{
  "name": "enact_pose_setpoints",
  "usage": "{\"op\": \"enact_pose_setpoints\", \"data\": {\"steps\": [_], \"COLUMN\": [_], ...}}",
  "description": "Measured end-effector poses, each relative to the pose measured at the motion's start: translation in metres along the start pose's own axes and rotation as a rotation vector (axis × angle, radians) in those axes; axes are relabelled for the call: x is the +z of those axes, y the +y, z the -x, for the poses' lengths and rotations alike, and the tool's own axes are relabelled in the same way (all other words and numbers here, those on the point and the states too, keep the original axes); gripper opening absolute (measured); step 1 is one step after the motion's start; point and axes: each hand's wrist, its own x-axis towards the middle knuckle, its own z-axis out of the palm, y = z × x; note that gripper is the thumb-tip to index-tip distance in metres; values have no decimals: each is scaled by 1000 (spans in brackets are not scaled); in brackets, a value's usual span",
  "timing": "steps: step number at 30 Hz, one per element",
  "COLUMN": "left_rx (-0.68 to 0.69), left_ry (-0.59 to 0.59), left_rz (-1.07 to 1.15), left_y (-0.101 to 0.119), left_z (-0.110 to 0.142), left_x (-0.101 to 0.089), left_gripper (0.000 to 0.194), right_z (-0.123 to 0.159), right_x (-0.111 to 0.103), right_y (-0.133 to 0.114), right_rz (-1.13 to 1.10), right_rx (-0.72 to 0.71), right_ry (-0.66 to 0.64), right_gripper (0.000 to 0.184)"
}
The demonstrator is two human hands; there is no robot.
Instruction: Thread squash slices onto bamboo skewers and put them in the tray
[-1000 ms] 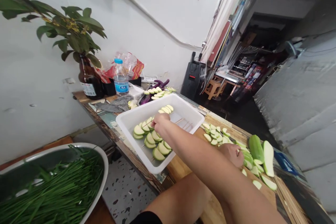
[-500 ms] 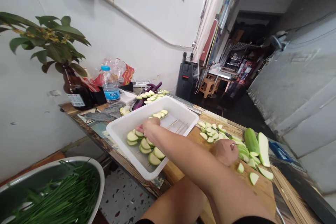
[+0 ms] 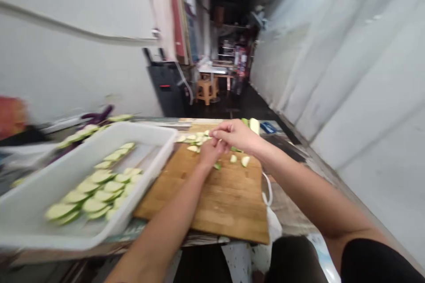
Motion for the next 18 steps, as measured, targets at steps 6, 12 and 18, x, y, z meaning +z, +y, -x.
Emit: {"op": "enact_pose_setpoints", "data": {"steps": [6,12,18], "left_rx": [86,96,24], "left_ry": [71,55,121], "left_rz": [-134,-267,-292], "left_y": [-11,-13,-17], "left_z": [-10,-9,-13], "left_x": [17,12,9], "left_gripper": [28,28,28], "right_z": [86,129,122], "right_x": [-125,-130,-118], "right_y": [105,170,183], "right_rz": [1053,998,954], "right_rx": [455,610,649], "right_ry": [405,346,395], "right_gripper": [22,20,28]}}
